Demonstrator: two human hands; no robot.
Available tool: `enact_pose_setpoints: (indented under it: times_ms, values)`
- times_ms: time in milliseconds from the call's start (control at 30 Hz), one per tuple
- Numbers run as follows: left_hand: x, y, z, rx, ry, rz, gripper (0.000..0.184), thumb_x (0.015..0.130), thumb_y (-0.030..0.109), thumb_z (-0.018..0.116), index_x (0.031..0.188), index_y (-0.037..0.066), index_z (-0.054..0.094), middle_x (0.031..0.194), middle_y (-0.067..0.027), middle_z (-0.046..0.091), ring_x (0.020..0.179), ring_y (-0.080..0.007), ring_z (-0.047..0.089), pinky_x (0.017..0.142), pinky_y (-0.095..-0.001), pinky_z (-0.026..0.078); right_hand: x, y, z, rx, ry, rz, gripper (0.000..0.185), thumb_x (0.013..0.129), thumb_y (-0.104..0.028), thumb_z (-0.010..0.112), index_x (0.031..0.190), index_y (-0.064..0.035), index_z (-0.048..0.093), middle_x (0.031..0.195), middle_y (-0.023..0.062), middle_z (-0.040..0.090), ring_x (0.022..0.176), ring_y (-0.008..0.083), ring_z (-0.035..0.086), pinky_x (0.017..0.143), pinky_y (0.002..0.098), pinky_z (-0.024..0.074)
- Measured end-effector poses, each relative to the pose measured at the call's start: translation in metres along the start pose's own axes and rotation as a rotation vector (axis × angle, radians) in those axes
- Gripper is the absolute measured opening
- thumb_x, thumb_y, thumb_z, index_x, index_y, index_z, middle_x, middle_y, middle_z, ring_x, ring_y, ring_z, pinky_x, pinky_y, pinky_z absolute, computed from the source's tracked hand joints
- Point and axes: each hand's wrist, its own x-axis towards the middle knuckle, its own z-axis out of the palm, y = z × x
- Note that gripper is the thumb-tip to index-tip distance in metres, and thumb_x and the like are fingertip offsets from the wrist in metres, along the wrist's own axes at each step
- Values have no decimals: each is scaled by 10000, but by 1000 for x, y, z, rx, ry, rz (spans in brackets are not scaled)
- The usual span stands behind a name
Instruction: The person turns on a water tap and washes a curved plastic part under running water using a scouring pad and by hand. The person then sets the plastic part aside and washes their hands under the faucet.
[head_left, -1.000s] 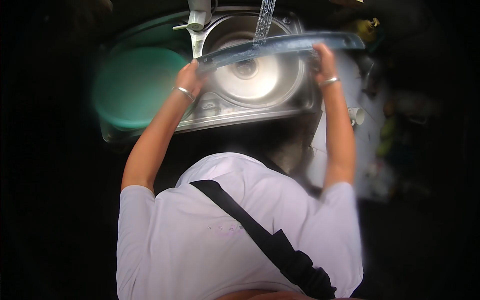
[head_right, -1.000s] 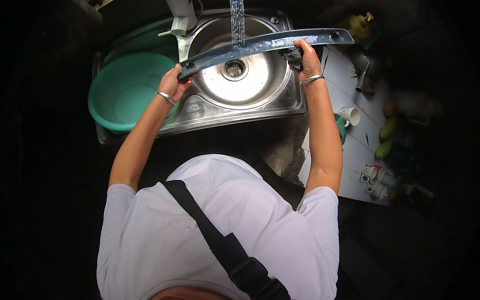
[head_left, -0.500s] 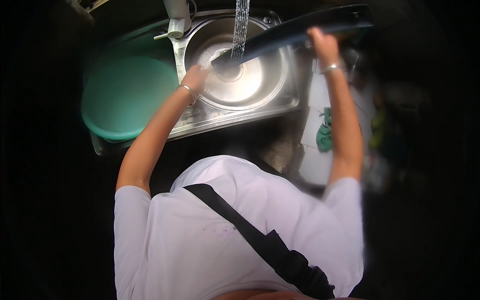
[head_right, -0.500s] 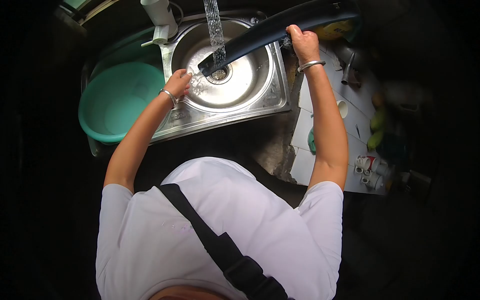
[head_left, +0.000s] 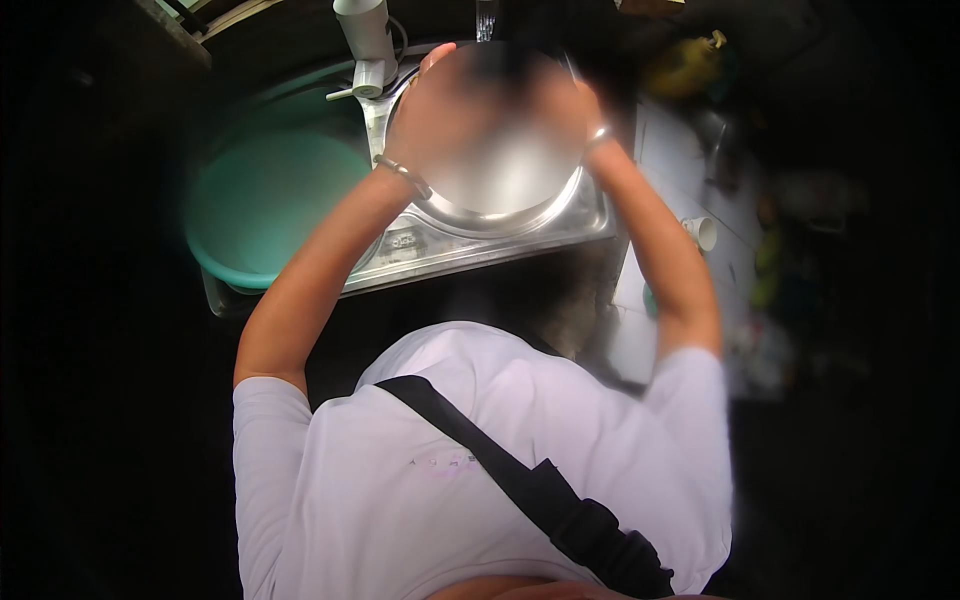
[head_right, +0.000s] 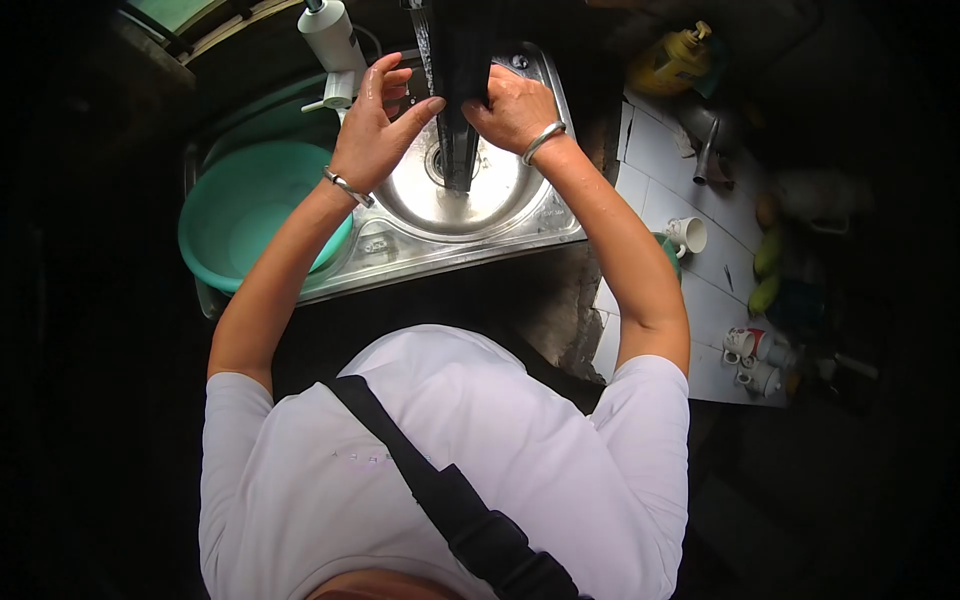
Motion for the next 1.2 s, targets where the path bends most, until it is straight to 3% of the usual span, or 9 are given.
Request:
enact_pose_setpoints:
  times_ms: [133, 267, 400, 533, 733, 767, 900, 1100, 1200]
  values:
    - [11, 16, 2, -114, 207, -178, 900, 702, 397, 765, 1282, -61, 252, 1150, -193, 487, 1093, -243, 492, 912, -334, 422, 11, -55, 1, 31, -66, 169, 233, 752, -299, 612, 666, -84, 639, 716, 96, 590, 643, 284, 622, 565, 394, 508]
    - [28, 25, -15, -139, 362, -446, 643, 711, 331, 776, 1043, -33, 362, 918, -82, 544, 824, -115, 534, 754, -218, 443, 14, -94, -1, -38, -84, 152, 156, 686, -210, 666, 690, -60, 624, 751, 112, 582, 646, 278, 621, 590, 391, 505]
    - [23, -5, -45, -786, 420, -521, 231, 869, 207, 588, 993, 56, 464, 895, -132, 632, 844, -195, 617, 757, -289, 469, -1, -96, 3, 226, -123, 208, 285, 771, -358, 658, 770, -74, 633, 777, 111, 563, 721, 266, 608, 638, 391, 493]
    - [13, -9, -67, -984, 398, -628, 456, 881, 483, 506, 1034, 54, 490, 960, -158, 618, 949, -235, 584, 835, -343, 449, 8, -91, 14, 590, 155, 490, 343, 752, -410, 676, 847, -81, 678, 813, 112, 583, 719, 245, 586, 690, 353, 485]
    - [6, -26, -70, -1436, 211, -560, 650, 831, 651, 423, 1008, 26, 448, 966, -157, 557, 947, -231, 540, 859, -373, 443, 74, -168, 27, 803, 454, 343, 334, 801, -339, 622, 1031, -104, 566, 961, 137, 467, 898, 294, 530, 750, 384, 476]
    - [5, -29, -72, -1219, 256, -572, 713, 835, 685, 346, 1010, -1, 436, 1007, -188, 553, 984, -269, 517, 884, -392, 420, 71, -167, 39, 716, 466, 305, 304, 816, -312, 593, 1042, -122, 525, 967, 139, 440, 868, 309, 526, 756, 406, 464]
    - [9, -5, -71, -1100, 444, -675, 751, 842, 705, 202, 1028, 26, 462, 1160, -266, 516, 1087, -390, 488, 943, -471, 364, 11, -121, 103, 600, 343, 394, 264, 835, -306, 546, 993, -95, 543, 948, 148, 473, 877, 319, 513, 773, 427, 431]
    - [5, -5, -67, -1150, 358, -575, 721, 820, 701, 329, 1054, 28, 444, 1097, -240, 536, 1020, -309, 512, 889, -425, 417, 6, -131, 101, 766, 440, 501, 213, 867, -250, 531, 983, -72, 530, 967, 137, 482, 897, 309, 532, 747, 399, 469]
    - [2, -20, -68, -1334, 264, -596, 693, 837, 681, 338, 1074, 41, 458, 1110, -172, 530, 1041, -253, 510, 883, -374, 425, 67, -171, 71, 816, 613, 239, 242, 849, -260, 555, 1024, -95, 532, 1026, 125, 447, 901, 299, 532, 779, 404, 468]
